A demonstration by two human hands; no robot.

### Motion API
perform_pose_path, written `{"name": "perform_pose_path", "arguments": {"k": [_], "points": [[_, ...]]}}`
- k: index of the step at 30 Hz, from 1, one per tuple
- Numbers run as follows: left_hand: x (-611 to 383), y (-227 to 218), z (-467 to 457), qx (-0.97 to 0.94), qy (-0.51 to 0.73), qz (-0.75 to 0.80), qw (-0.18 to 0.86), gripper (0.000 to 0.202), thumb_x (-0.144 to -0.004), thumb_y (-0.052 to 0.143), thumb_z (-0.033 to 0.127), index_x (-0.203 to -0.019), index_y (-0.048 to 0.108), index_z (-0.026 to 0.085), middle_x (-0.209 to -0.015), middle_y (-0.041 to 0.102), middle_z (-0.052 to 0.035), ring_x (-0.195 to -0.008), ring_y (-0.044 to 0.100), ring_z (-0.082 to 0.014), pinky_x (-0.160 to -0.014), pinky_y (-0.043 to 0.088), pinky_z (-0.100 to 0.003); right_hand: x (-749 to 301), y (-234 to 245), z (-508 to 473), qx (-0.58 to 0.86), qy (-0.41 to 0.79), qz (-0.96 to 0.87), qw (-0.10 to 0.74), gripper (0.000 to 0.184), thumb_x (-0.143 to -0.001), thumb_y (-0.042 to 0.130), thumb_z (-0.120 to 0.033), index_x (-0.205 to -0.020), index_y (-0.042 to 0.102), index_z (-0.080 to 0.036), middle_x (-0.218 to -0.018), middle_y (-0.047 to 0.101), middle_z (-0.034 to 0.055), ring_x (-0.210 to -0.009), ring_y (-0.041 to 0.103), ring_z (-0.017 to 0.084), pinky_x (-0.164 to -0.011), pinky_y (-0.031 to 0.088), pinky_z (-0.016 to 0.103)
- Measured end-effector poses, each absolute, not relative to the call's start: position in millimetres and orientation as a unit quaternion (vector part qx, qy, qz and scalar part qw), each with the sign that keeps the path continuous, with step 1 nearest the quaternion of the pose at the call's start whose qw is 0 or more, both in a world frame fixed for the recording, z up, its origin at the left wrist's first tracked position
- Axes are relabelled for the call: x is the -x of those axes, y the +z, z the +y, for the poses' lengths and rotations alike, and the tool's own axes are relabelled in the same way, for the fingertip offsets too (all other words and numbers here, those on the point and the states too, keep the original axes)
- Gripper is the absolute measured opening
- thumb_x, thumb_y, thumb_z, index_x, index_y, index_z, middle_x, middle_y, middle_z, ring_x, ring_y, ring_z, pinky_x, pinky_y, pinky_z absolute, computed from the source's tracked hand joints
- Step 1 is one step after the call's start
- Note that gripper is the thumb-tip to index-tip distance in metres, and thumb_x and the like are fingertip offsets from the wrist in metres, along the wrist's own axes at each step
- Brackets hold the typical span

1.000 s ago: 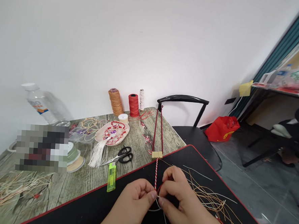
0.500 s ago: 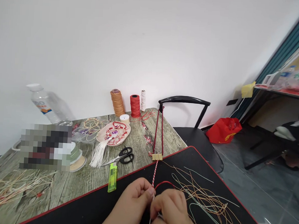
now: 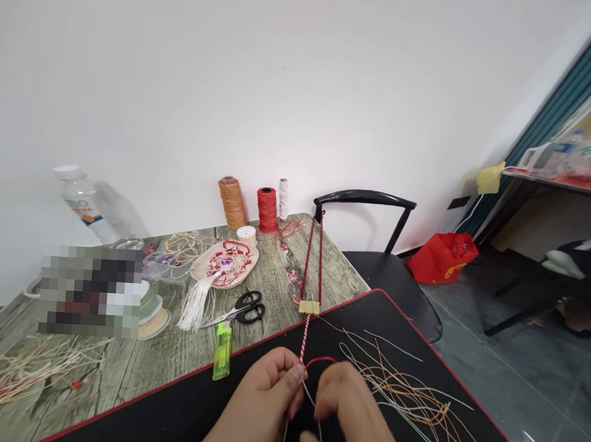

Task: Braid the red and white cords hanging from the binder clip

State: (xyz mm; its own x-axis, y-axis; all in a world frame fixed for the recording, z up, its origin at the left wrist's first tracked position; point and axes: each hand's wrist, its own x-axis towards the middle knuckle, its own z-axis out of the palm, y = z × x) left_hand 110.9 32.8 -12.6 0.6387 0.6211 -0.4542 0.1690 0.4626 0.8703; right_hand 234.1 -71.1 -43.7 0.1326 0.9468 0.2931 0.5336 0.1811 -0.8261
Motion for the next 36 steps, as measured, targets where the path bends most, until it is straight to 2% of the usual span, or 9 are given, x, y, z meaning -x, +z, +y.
{"name": "perform_pose_path", "arguments": {"k": [3, 7, 10, 14, 18, 25, 31, 36], "points": [[-110.9, -14.8, 32.8, -0.534, 0.145, 0.383, 0.74, 0.033, -0.078, 0.06, 0.05, -0.072, 0.047, 0.021, -0.049, 0.04, 0.0104, -0.045, 0.026, -0.0062, -0.046, 0.018, -0.022, -237.6, -41.0, -59.2, 0.631, 0.249, -0.569, 0.464, 0.03, -0.073, 0.056, -0.006, -0.096, 0.047, -0.023, -0.092, 0.057, 0.005, -0.082, 0.058, 0.019, -0.074, 0.051, 0.033], [-110.8, -19.3, 32.5, -0.566, 0.145, 0.356, 0.729, 0.035, -0.077, 0.062, 0.052, -0.074, 0.047, 0.02, -0.056, 0.04, 0.0093, -0.051, 0.031, -0.0077, -0.05, 0.024, -0.023, -228.7, -45.1, -53.3, 0.616, 0.322, -0.514, 0.502, 0.023, -0.079, 0.053, -0.01, -0.097, 0.045, -0.022, -0.083, 0.057, 0.002, -0.073, 0.057, 0.016, -0.068, 0.048, 0.029], [-109.1, -19.5, 30.6, -0.579, 0.124, 0.345, 0.728, 0.03, -0.08, 0.058, 0.047, -0.077, 0.045, 0.02, -0.056, 0.039, 0.0098, -0.051, 0.03, -0.0079, -0.05, 0.023, -0.024, -228.0, -44.9, -53.7, 0.613, 0.338, -0.505, 0.506, 0.016, -0.084, 0.05, -0.012, -0.097, 0.044, -0.022, -0.079, 0.055, 0.001, -0.069, 0.054, 0.015, -0.064, 0.045, 0.028], [-105.8, -11.6, 29.3, -0.605, 0.087, 0.332, 0.718, 0.02, -0.081, 0.053, 0.039, -0.083, 0.049, 0.02, -0.053, 0.039, 0.0103, -0.049, 0.029, -0.0085, -0.049, 0.02, -0.024, -233.5, -36.5, -55.2, 0.622, 0.346, -0.506, 0.487, 0.018, -0.084, 0.046, -0.011, -0.098, 0.042, -0.021, -0.072, 0.052, -0.002, -0.063, 0.049, 0.014, -0.06, 0.04, 0.027], [-104.2, -1.7, 32.9, -0.633, 0.067, 0.357, 0.684, 0.015, -0.079, 0.053, 0.033, -0.086, 0.055, 0.02, -0.055, 0.044, 0.0088, -0.049, 0.032, -0.009, -0.049, 0.021, -0.023, -235.3, -29.9, -55.4, 0.644, 0.327, -0.51, 0.467, 0.017, -0.08, 0.047, -0.008, -0.089, 0.044, -0.022, -0.07, 0.051, -0.0029, -0.061, 0.048, 0.013, -0.059, 0.037, 0.025], [-102.7, 7.2, 38.4, -0.701, 0.069, 0.349, 0.618, 0.023, -0.078, 0.054, 0.031, -0.091, 0.068, 0.019, -0.056, 0.051, 0.0049, -0.053, 0.044, -0.0129, -0.056, 0.035, -0.024, -233.8, -29.5, -53.9, 0.666, 0.304, -0.533, 0.424, 0.009, -0.082, 0.048, -0.012, -0.08, 0.048, -0.021, -0.068, 0.05, -0.0024, -0.059, 0.046, 0.012, -0.056, 0.036, 0.024], [-100.0, 7.6, 35.4, -0.738, 0.091, 0.337, 0.577, 0.026, -0.079, 0.052, 0.03, -0.095, 0.07, 0.019, -0.057, 0.054, 0.0029, -0.055, 0.045, -0.0139, -0.058, 0.037, -0.024, -233.4, -29.6, -52.4, 0.671, 0.319, -0.517, 0.425, 0.008, -0.08, 0.047, -0.012, -0.078, 0.046, -0.02, -0.068, 0.052, -0.0013, -0.059, 0.048, 0.013, -0.056, 0.036, 0.025], [-99.4, 8.9, 34.6, -0.753, 0.081, 0.333, 0.563, 0.025, -0.08, 0.05, 0.029, -0.091, 0.07, 0.018, -0.062, 0.059, 0.0012, -0.056, 0.047, -0.0136, -0.057, 0.037, -0.023, -233.5, -25.3, -48.0, 0.668, 0.338, -0.508, 0.427, 0.01, -0.078, 0.046, -0.014, -0.071, 0.047, -0.02, -0.064, 0.049, -0.0019, -0.06, 0.045, 0.013, -0.057, 0.036, 0.025]]}}
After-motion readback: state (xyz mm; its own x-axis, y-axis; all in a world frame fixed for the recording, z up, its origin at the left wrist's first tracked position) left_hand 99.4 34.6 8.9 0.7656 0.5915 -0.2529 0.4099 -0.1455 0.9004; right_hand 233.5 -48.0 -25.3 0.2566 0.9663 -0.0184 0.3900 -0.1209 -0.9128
